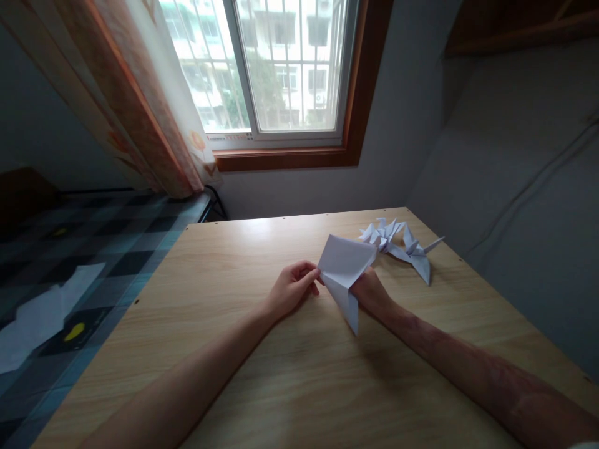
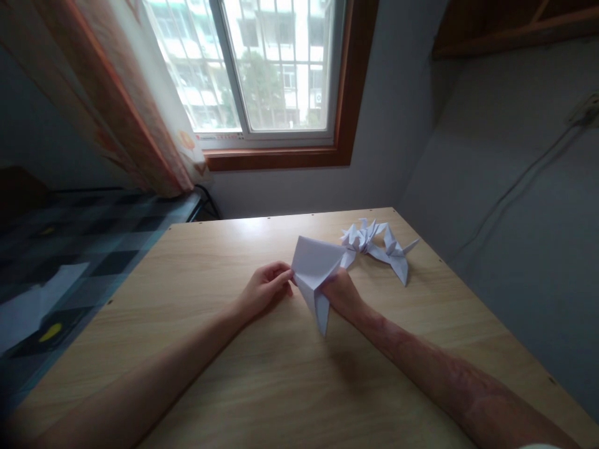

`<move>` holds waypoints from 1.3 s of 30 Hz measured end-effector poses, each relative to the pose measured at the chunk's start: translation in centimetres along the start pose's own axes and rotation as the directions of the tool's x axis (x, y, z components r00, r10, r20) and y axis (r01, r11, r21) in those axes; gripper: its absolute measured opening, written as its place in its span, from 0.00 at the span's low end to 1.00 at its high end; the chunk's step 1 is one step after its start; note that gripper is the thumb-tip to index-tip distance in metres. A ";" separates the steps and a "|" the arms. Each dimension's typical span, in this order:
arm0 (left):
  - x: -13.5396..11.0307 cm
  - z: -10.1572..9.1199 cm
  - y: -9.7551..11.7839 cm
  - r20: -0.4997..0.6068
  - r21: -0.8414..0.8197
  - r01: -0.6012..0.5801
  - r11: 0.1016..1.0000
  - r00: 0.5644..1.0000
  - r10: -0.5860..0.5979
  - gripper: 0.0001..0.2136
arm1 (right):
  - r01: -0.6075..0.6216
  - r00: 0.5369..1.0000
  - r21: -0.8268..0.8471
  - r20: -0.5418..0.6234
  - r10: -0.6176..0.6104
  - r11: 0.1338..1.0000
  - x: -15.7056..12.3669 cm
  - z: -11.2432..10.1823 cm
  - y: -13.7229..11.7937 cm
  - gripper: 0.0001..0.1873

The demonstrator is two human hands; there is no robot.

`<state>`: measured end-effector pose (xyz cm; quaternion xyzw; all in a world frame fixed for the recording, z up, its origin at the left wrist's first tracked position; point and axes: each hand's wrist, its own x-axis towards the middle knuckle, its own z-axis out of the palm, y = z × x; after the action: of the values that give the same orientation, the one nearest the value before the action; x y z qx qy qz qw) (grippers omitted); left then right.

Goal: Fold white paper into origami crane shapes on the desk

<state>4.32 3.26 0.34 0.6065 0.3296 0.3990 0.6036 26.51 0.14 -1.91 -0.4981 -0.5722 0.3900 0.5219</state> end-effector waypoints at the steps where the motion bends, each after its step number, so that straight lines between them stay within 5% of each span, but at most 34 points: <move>1: 0.0 -0.1 0.0 -0.014 -0.011 -0.001 1.000 1.000 0.001 0.19 | -0.025 0.999 0.030 -0.020 0.026 0.999 0.0 0.1 0.4 0.16; 11: 0.3 -0.4 0.1 -0.075 -0.008 -0.013 1.000 0.997 0.012 0.23 | -0.085 0.996 0.138 0.025 0.083 0.987 -0.2 0.3 1.5 0.18; 19: 0.4 -0.3 -0.3 -0.150 0.034 -0.007 0.999 0.989 0.012 0.21 | 0.006 0.996 0.274 -0.089 0.019 0.962 0.2 1.0 0.8 0.30; 24: 0.4 -0.5 -0.4 -0.237 0.077 0.022 0.997 0.972 -0.003 0.22 | 0.056 0.952 0.147 -0.306 -0.009 0.987 0.2 0.4 0.6 0.29; 31: 0.4 -0.4 -0.4 -0.223 0.160 0.032 0.987 0.975 0.004 0.17 | 0.138 0.925 0.048 -0.364 -0.111 0.989 -0.5 -0.1 0.4 0.17; 39: 0.4 -0.3 -0.3 -0.217 0.061 0.050 0.997 0.976 -0.036 0.19 | 0.067 0.920 -0.020 -0.386 -0.070 0.998 0.0 0.5 0.8 0.35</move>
<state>4.31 3.78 0.05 0.5721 0.4192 0.4380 0.5524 26.15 0.31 -2.74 -0.5463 -0.4766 0.2640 0.6361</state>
